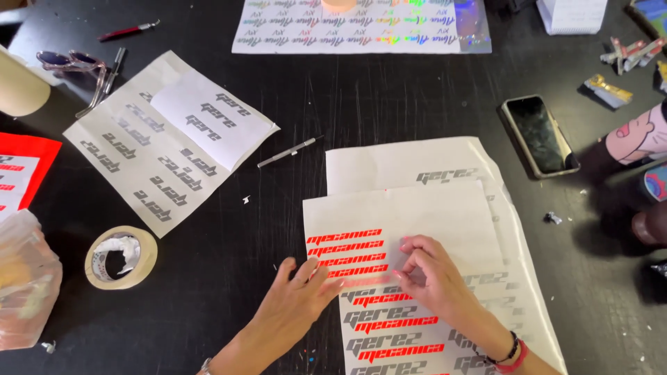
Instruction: Applying transfer tape to rows of red vinyl stickers on a sheet to prepare them for application.
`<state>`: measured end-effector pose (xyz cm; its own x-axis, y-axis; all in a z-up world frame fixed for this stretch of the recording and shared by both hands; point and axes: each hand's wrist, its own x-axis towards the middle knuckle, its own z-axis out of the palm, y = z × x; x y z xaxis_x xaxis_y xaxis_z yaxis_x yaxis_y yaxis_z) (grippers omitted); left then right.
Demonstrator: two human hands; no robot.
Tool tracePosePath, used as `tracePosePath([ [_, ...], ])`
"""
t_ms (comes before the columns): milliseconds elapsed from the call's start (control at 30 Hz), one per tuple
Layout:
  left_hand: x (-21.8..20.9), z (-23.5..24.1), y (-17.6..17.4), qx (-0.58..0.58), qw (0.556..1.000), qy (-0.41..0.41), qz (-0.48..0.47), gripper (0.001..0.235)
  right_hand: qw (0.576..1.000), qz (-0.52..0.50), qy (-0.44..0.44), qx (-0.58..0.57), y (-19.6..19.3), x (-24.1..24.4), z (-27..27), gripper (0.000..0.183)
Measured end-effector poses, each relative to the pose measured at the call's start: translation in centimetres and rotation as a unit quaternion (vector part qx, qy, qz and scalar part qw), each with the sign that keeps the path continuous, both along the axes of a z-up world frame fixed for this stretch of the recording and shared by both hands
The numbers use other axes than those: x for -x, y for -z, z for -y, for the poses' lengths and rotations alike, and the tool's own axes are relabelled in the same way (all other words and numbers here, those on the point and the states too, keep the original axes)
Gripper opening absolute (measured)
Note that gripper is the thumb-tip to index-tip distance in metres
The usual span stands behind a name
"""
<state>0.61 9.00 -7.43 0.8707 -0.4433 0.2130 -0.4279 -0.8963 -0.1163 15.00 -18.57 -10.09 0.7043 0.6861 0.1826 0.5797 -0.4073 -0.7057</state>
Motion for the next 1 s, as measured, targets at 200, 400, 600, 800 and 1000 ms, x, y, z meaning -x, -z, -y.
tracePosePath([
  [200,2.9,-2.4,2.4,-0.037,0.997,-0.031,-0.055,0.063,0.997,-0.069,0.028,0.020,-0.5,0.5,0.0,0.017],
  [400,4.2,-3.1,3.1,-0.018,0.994,-0.067,-0.083,0.058,0.999,-0.042,0.019,0.012,0.4,0.4,0.1,0.021],
  [600,4.1,-2.2,2.5,0.039,0.996,-0.080,-0.027,0.063,0.998,0.067,0.004,0.013,-1.0,0.7,0.0,0.034],
  [800,4.8,-0.4,1.0,0.055,0.997,-0.042,0.029,0.063,0.928,0.283,-0.201,0.135,-3.8,5.5,-1.0,0.043],
  [1000,4.7,-0.4,3.3,0.018,0.994,-0.024,0.105,0.049,0.902,0.295,-0.264,0.175,-2.4,7.2,-4.1,0.065],
])
